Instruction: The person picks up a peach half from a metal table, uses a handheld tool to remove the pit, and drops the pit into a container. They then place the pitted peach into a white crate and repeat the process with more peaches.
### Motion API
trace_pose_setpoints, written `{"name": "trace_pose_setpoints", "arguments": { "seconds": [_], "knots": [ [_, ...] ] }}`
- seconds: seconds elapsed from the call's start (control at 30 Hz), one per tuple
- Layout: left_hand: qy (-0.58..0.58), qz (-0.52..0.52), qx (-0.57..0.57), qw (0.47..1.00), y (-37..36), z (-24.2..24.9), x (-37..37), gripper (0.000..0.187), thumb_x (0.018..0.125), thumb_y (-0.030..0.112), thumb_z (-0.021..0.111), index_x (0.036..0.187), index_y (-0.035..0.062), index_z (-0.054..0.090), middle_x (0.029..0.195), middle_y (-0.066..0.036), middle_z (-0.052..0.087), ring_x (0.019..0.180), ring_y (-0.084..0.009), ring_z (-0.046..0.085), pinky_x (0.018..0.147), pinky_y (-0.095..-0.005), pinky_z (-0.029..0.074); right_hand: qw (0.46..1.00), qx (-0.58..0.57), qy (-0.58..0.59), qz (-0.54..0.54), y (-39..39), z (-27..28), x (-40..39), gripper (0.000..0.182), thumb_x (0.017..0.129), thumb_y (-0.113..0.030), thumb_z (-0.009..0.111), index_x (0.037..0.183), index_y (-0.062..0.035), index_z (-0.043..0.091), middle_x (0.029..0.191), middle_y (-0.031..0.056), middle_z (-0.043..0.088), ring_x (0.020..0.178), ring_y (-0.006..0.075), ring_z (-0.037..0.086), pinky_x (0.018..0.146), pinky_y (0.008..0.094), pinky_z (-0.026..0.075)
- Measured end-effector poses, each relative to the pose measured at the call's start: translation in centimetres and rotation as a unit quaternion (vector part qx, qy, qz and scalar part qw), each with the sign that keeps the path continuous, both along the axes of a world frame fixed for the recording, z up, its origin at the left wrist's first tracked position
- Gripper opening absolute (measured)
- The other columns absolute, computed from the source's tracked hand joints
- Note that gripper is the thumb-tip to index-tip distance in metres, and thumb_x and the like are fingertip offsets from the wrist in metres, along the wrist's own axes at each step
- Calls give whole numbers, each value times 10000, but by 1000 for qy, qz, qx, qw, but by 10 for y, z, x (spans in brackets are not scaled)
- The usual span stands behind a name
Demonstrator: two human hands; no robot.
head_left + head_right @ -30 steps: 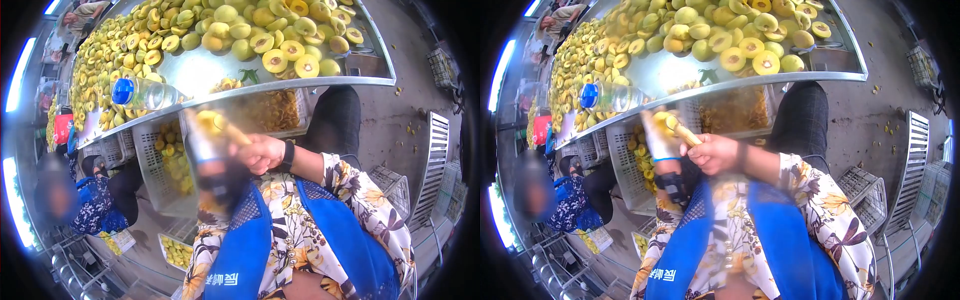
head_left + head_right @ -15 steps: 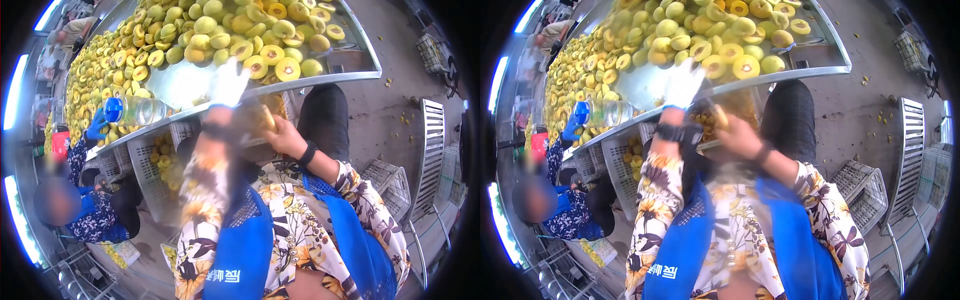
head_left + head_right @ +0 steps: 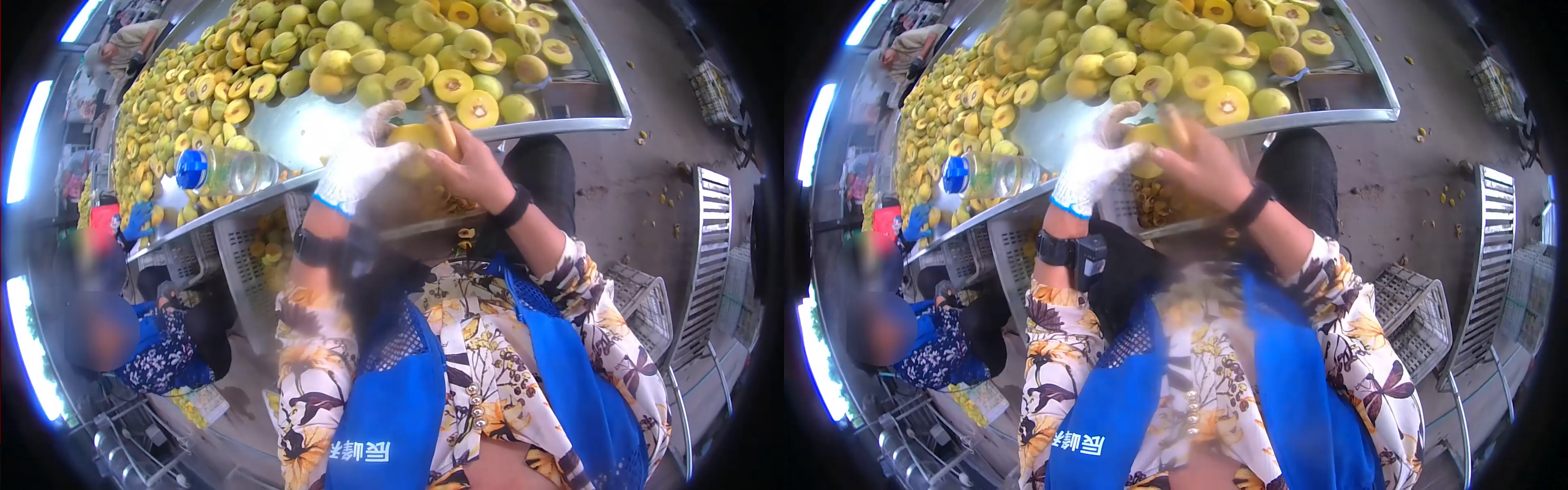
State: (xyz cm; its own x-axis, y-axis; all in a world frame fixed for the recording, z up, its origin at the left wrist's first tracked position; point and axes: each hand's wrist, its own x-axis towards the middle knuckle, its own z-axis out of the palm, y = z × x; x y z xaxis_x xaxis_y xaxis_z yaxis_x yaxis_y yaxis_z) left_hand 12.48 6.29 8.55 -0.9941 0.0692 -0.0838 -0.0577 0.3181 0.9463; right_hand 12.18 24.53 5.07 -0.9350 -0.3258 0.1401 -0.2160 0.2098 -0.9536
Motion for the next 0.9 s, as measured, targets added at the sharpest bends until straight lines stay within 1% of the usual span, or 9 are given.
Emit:
{"name": "trace_pose_setpoints", "arguments": {
  "seconds": [0.13, 0.23, 0.27, 0.4, 0.43, 0.63, 0.73, 0.83, 0.9],
  "knots": [
    [34, 190, 218, 957, 5, -13, 35, 429, 868, 251, 593, 1183, -22, 491, 1126, -112, 552, 1006, -171, 530, 899, -291, 413, 922, -304, -238, -16, -39, 3, 13, 324, 861, -242, 560, 1055, 12, 510, 776, 88, 602, 578, 126, 572, 488, 268, 454],
    [106, 275, 123, 948, 24, -35, 57, 545, 939, 469, 349, 1208, 6, 452, 1166, -101, 523, 1000, -167, 531, 872, -301, 437, 933, -236, -264, -66, -68, -2, 38, 308, 891, -228, 522, 1075, 16, 485, 709, 59, 589, 515, 92, 541, 425, 249, 419],
    [45, 310, 244, 918, 16, -53, 57, 529, 944, 473, 321, 1200, 30, 455, 1146, -101, 531, 992, -174, 536, 861, -306, 447, 945, -217, -237, -66, -75, -7, 44, 316, 893, -233, 520, 1079, 20, 478, 697, 54, 587, 528, 92, 546, 437, 256, 429],
    [-12, 312, 479, 820, -5, -43, 64, 502, 950, 478, 276, 1156, 62, 467, 1087, -101, 558, 947, -196, 559, 822, -324, 473, 994, 101, -25, 40, -63, -2, 59, 333, 848, -240, 562, 1076, -18, 466, 702, 198, 602, 616, 360, 596, 560, 444, 455],
    [5, 316, 449, 836, -9, -40, 65, 500, 955, 458, 278, 1148, 40, 472, 1071, -113, 559, 934, -202, 562, 808, -326, 480, 989, 129, -39, 64, -61, -4, 63, 338, 821, -237, 577, 1070, -45, 452, 739, 244, 587, 666, 441, 557, 593, 497, 432],
    [68, 292, 330, 895, -15, -52, 66, 495, 972, 384, 290, 1119, -43, 492, 1030, -150, 570, 900, -215, 571, 775, -330, 494, 980, 173, -8, 96, -53, -2, 69, 269, 832, -207, 556, 1005, -54, 416, 671, 228, 577, 621, 418, 559, 556, 496, 420],
    [75, 309, 284, 905, -14, -59, 64, 475, 975, 353, 296, 1108, -49, 511, 1040, -146, 574, 892, -191, 574, 763, -307, 489, 981, 167, 30, 95, -51, -9, 69, 376, 824, -201, 542, 1140, -38, 418, 653, 223, 574, 583, 409, 559, 504, 473, 439],
    [152, 302, 36, 940, -5, -36, 69, 478, 967, 357, 321, 1058, -51, 554, 995, -141, 599, 880, -175, 575, 780, -286, 471, 964, 231, 35, 123, -52, -21, 71, 316, 813, -154, 526, 1073, -3, 429, 579, 206, 537, 508, 387, 531, 439, 453, 414],
    [93, 269, 88, 954, -11, -24, 70, 489, 957, 376, 345, 992, -45, 591, 931, -130, 614, 856, -164, 573, 771, -282, 461, 961, 231, 13, 150, -49, -13, 71, 197, 797, -99, 520, 948, -4, 436, 615, 220, 558, 559, 393, 555, 495, 471, 426]
  ]
}}
